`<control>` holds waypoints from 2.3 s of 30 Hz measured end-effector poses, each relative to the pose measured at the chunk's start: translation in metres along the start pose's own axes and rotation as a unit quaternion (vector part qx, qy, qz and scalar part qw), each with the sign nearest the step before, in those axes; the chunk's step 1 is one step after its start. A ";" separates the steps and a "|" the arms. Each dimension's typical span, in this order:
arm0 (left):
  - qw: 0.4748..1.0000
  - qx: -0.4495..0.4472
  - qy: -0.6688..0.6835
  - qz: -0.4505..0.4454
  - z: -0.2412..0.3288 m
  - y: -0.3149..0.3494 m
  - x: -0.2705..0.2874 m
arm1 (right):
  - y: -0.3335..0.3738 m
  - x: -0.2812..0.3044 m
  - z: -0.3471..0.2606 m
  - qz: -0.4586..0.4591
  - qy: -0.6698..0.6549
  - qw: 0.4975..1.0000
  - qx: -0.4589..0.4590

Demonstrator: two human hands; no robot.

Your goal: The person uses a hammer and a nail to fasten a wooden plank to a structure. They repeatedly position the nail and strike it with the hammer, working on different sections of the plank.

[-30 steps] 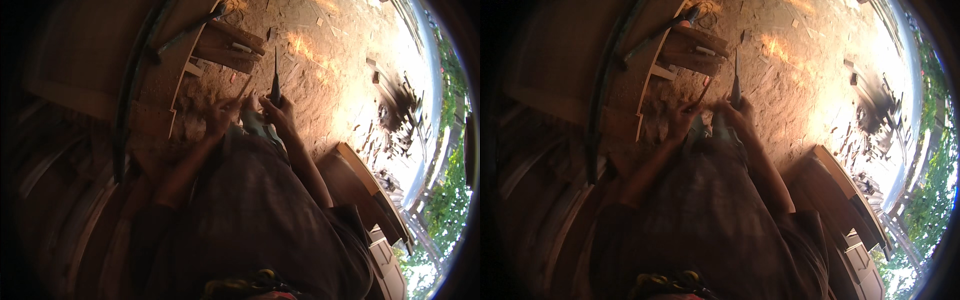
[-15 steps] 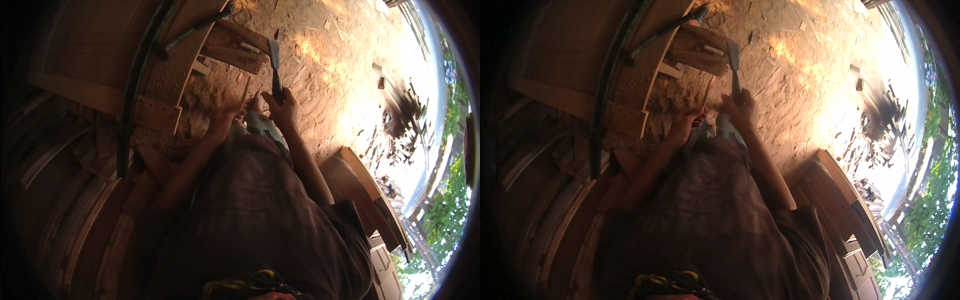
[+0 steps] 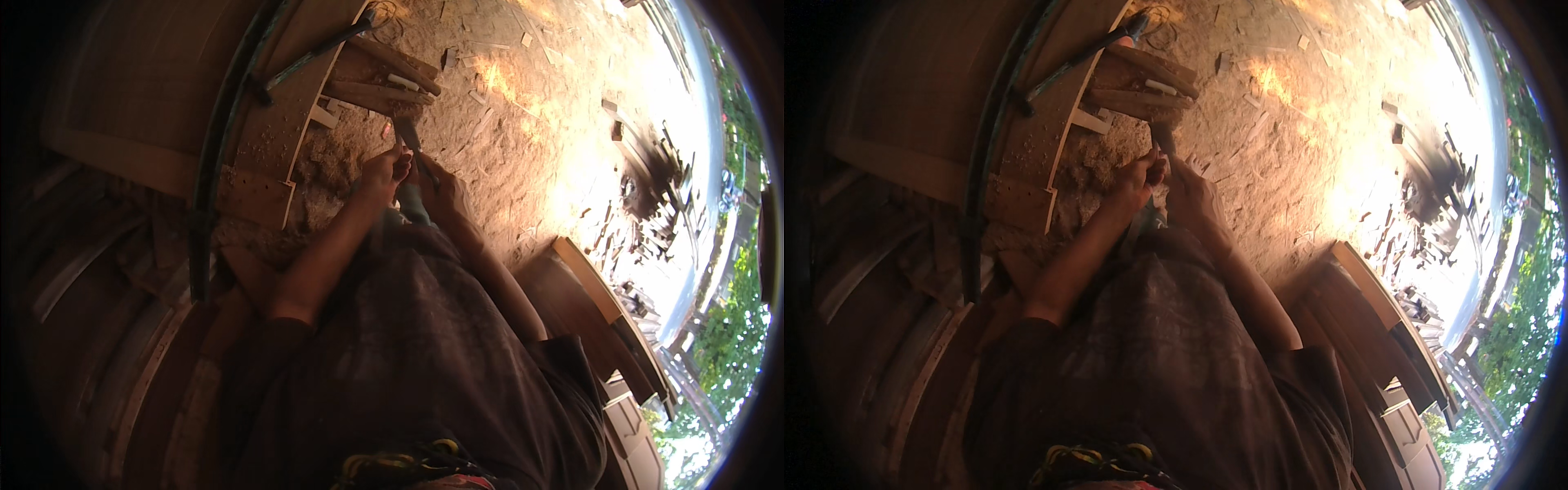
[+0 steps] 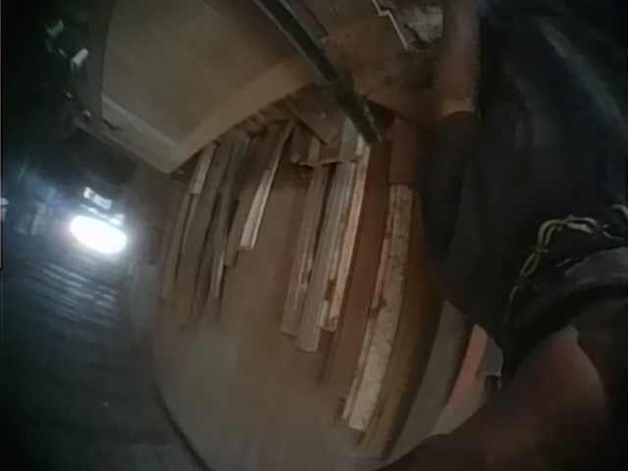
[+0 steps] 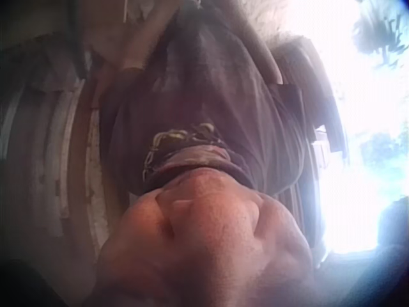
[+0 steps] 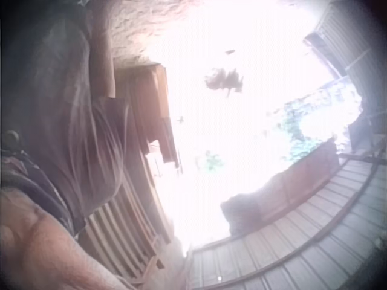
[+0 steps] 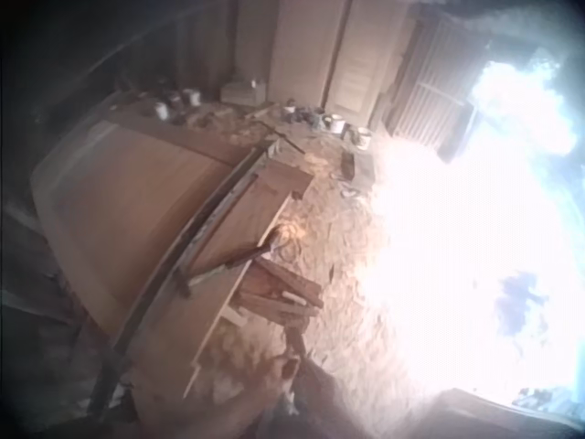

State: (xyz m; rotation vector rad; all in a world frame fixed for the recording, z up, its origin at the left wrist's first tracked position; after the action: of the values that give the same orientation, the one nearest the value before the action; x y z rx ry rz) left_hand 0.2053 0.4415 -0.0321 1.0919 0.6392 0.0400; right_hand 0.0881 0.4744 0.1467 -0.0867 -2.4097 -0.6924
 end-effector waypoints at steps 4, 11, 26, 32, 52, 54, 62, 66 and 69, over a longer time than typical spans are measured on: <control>1.000 -0.019 0.010 -0.005 -0.004 -0.002 0.004 | 0.003 -0.011 0.014 0.010 0.052 0.999 0.007; 0.998 -0.047 -0.024 -0.015 0.003 -0.002 -0.006 | -0.017 -0.019 0.011 0.008 0.085 0.996 0.022; 0.972 -0.119 -0.199 -0.034 0.026 0.046 0.031 | -0.030 0.009 0.051 0.038 0.094 0.995 0.025; 0.975 -0.179 -0.127 -0.016 0.060 0.102 0.078 | -0.132 0.006 0.004 0.028 0.162 0.961 0.224; 0.738 -0.508 -0.027 0.443 0.137 0.225 0.152 | -0.270 -0.036 -0.166 -0.022 0.176 0.772 0.610; 0.733 -0.539 0.059 0.411 0.157 0.216 0.163 | -0.284 -0.062 -0.165 -0.032 0.191 0.755 0.626; 0.740 -0.523 0.077 0.415 0.188 0.185 0.203 | -0.289 -0.085 -0.154 -0.081 0.224 0.760 0.605; 0.738 -0.533 0.093 0.403 0.185 0.179 0.204 | -0.247 -0.073 -0.148 -0.141 0.167 0.789 0.574; 0.736 -0.539 0.083 0.401 0.191 0.180 0.202 | -0.211 -0.055 -0.149 -0.126 0.169 0.803 0.558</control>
State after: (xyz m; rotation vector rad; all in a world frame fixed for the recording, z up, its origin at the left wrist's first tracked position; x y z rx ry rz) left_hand 0.5161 0.4402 0.0826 0.1252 0.1531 1.1440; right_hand 0.1672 0.2241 0.1173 0.7786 -2.1113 0.6461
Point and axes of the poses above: each hand's wrist, its own y-axis away from the middle knuckle, its own x-axis out of the back of the hand, z = x × y, the point moved 7 cm from there along -y, towards the middle knuckle, and after that the axes turned 2 degrees about y, right-handed, at the moved point
